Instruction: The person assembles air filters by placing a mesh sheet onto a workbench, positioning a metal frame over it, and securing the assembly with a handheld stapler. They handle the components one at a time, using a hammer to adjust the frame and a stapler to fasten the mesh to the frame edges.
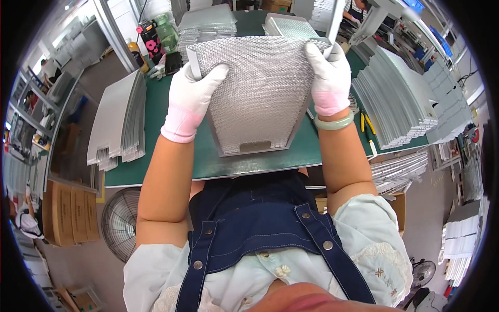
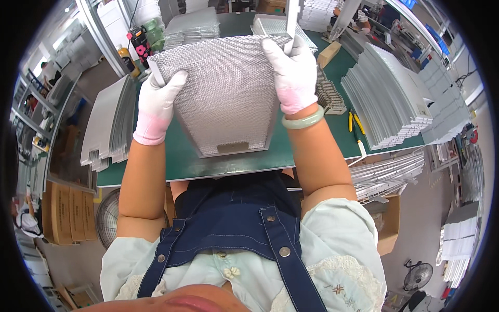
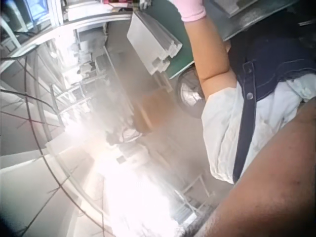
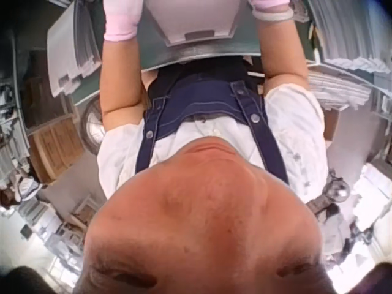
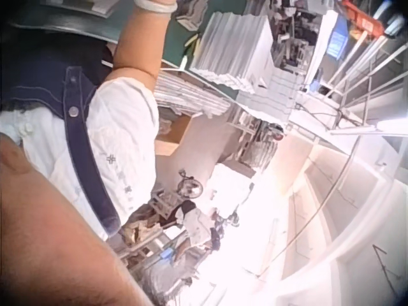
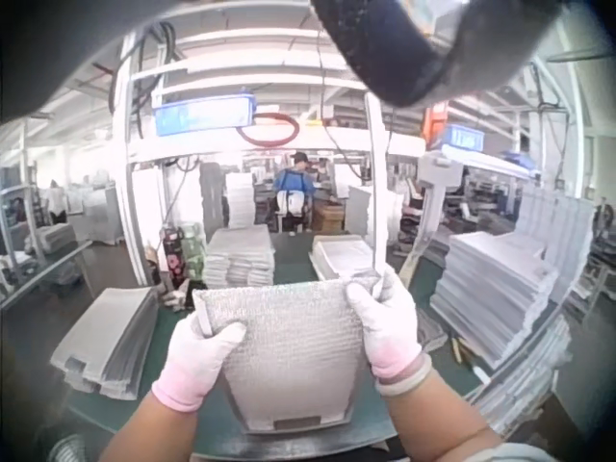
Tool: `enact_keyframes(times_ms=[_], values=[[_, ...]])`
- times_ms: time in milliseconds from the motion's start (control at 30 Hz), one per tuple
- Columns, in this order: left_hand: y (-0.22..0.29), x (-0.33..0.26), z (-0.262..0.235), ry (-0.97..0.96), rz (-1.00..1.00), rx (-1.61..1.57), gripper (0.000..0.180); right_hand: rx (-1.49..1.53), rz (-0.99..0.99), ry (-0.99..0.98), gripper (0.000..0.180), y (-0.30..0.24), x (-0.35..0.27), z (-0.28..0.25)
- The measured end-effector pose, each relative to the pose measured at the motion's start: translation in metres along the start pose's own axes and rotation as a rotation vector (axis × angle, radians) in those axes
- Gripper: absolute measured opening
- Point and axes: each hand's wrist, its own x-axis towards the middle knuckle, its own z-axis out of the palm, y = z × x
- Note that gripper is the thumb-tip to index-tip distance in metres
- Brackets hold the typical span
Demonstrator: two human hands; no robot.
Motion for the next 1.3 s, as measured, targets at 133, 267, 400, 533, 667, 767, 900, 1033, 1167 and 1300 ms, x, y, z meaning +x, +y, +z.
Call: enact_keyframes(times_ms=[133,267,400,533,667,767,900,1033,1167,1300], values=[[-0.002,-0.001,0.0,0.009,-0.005,-0.015,0.028,0.082,-0.196,-0.02,0.063,0.003,0.004,0.006],[-0.001,-0.003,-0.002,0.013,0.007,0.025,0.028,-0.246,-0.121,-0.347,0.069,-0.015,0.026,-0.032],[0.0,-0.004,-0.002,-0.002,0.005,0.051,0.028,-0.183,-0.024,-0.493,0.054,-0.024,0.049,-0.048],[0.005,-0.008,0.0,-0.001,-0.031,-0.004,0.028,-0.017,0.06,-0.556,0.047,-0.025,0.055,-0.055],[0.004,-0.008,0.001,-0.001,-0.018,0.011,0.029,-0.167,0.073,-0.611,0.049,-0.035,0.056,-0.051],[0.004,-0.007,-0.001,0.004,0.0,0.016,0.03,-0.349,0.105,-0.723,0.051,-0.05,0.06,-0.046],[0.003,-0.007,0.001,0.01,0.006,-0.022,0.031,-0.378,0.072,-0.712,0.051,-0.049,0.057,-0.036],[0.012,-0.009,-0.004,-0.015,-0.036,0.039,0.031,-0.588,-0.031,-0.686,0.047,-0.062,0.05,-0.014],[0.034,-0.037,0.002,-0.045,-0.127,-0.009,0.035,-0.433,-0.107,-0.825,0.039,-0.076,0.032,-0.016],[-0.009,-0.063,0.005,-0.061,-0.33,-0.165,0.032,-0.58,0.215,-0.83,0.038,-0.034,0.015,-0.032]])
